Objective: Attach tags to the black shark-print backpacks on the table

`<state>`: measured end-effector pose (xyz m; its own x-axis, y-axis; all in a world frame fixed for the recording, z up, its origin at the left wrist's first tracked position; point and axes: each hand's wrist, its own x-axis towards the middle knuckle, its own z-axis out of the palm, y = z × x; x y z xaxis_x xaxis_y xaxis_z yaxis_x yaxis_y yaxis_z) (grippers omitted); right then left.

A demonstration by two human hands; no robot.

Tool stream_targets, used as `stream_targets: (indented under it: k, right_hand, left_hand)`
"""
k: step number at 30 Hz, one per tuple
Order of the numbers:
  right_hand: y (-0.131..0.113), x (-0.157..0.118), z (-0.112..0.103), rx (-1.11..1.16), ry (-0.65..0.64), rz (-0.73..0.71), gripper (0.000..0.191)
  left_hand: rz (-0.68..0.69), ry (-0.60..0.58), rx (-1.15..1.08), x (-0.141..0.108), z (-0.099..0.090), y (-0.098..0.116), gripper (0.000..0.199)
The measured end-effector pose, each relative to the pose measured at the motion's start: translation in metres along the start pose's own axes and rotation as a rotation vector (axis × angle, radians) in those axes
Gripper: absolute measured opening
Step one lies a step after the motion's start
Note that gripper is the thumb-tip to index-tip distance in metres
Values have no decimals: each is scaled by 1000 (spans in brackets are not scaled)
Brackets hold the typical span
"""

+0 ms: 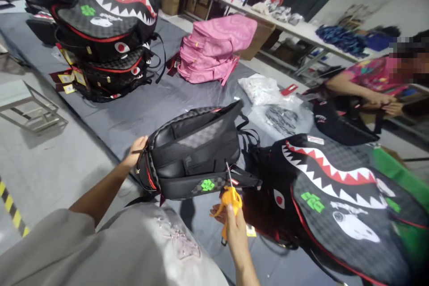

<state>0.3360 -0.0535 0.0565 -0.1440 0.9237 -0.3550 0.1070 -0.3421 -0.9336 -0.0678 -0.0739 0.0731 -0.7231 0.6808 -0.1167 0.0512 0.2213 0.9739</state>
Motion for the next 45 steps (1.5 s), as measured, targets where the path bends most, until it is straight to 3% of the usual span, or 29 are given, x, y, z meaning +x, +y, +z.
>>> stream_targets:
  k: [2, 5, 10, 13, 16, 19, 23, 27, 30, 33, 35, 38, 40, 42, 43, 45]
  right_hand:
    - [9, 4, -3, -60, -1, 49, 63]
    - [18, 8, -7, -107, 16, 67, 68]
    - [19, 12, -22, -151, 2, 9, 70]
    - [22, 6, -35, -154, -13, 41, 70]
    - [23, -2, -44, -105, -133, 130, 72]
    - [8, 6, -43, -126, -283, 99, 71]
    - [-39, 57, -30, -391, -288, -116, 57]
    - [-80, 105, -3, -660, -162, -142, 41]
    - [-82, 104, 26, -714, -270, -95, 41]
    - [-69, 89, 47, -692, -441, -53, 43]
    - [-60, 82, 49, -637, -410, -66, 43]
    - [-47, 74, 39, -524, -335, -91, 44]
    - [-32, 62, 29, -434, -282, -105, 46]
    - [-12, 46, 20, -341, -124, -130, 49]
    - [0, 37, 14, -274, -6, -129, 50]
    - [25, 18, 2, -92, 223, -77, 51]
  left_hand:
    - [-35, 61, 146, -7, -21, -30, 61]
    - [20, 115, 273, -21, -27, -42, 61]
    - [346, -158, 893, -40, 33, -42, 97]
    - [410, -146, 1092, -40, 58, -50, 78]
    - [423, -82, 960, -34, 58, -51, 59]
    - [407, -148, 682, -34, 50, -46, 55]
    - [151, -372, 335, -37, 44, -42, 70]
    - [-195, -528, 88, -31, 45, -49, 88]
    - [-366, -506, -15, -22, 47, -57, 83]
    - [-403, -496, 74, -16, 48, -62, 81]
    - [-378, -454, 167, -16, 46, -63, 78]
    - [-230, -294, 341, -25, 46, -56, 67]
    - [50, -129, 565, -34, 54, -45, 70]
    - [415, -47, 758, -46, 73, -29, 70]
    - [589, -94, 804, -52, 90, -19, 64]
    - [857, -344, 804, -64, 137, 3, 47]
